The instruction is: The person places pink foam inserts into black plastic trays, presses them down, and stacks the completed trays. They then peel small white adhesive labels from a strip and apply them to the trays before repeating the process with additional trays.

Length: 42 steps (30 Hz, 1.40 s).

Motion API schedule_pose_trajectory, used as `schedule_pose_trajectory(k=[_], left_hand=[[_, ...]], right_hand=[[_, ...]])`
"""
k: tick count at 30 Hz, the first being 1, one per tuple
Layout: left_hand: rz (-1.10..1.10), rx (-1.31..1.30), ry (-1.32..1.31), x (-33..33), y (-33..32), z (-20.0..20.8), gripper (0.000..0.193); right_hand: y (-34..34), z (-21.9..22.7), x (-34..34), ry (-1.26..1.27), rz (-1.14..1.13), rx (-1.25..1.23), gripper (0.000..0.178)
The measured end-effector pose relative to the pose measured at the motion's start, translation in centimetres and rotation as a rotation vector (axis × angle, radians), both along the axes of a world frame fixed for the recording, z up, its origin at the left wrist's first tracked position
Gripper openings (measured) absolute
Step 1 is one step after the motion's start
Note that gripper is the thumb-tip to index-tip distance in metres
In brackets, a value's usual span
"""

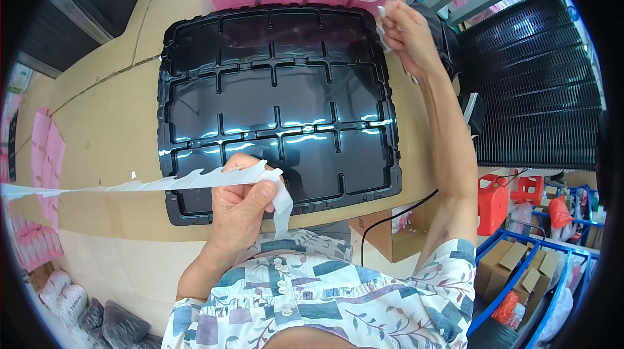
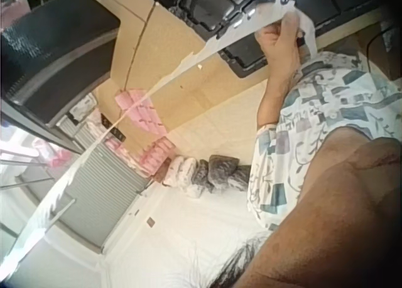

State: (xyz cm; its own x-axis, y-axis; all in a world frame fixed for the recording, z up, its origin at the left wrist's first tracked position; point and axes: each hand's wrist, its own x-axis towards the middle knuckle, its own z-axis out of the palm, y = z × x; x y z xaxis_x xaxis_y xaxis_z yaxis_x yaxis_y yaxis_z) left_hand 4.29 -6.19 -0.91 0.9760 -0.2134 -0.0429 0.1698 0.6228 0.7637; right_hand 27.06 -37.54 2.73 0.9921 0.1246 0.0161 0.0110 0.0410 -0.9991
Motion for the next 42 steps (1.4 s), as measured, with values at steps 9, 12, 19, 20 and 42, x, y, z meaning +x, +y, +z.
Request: schedule_pose_trajectory(k=[9, 12, 19, 20, 42], left_hand=[[0.077, 0.201, 0.056, 0.4, 0.5, 3.1, 0.011], [0.058, 0.255, 0.049, 0.7, 0.1, 3.1, 0.015], [0.117, 0.256, -0.078, -0.5, -0.8, 3.1, 0.015], [0.119, 0.265, -0.097, -0.8, -0.6, 2.9, 0.014], [0.091, 0.708, -0.395, -2.9, 1.7, 2.1, 0.007]], right_hand=[[4.7, 2.2, -12.7, 0.336, 0.452, 0.334, 0.005], [7.0, 2.9, -15.9, 0.425, 0.448, 0.23, 0.013], [11.4, 2.0, -18.7, -0.156, 0.237, -0.239, 0.013], [11.9, 2.1, -19.1, -0.197, 0.242, -0.22, 0.013], [4.4, 5.7, -21.1, -0.133, 0.162, -0.396, 0.012]])
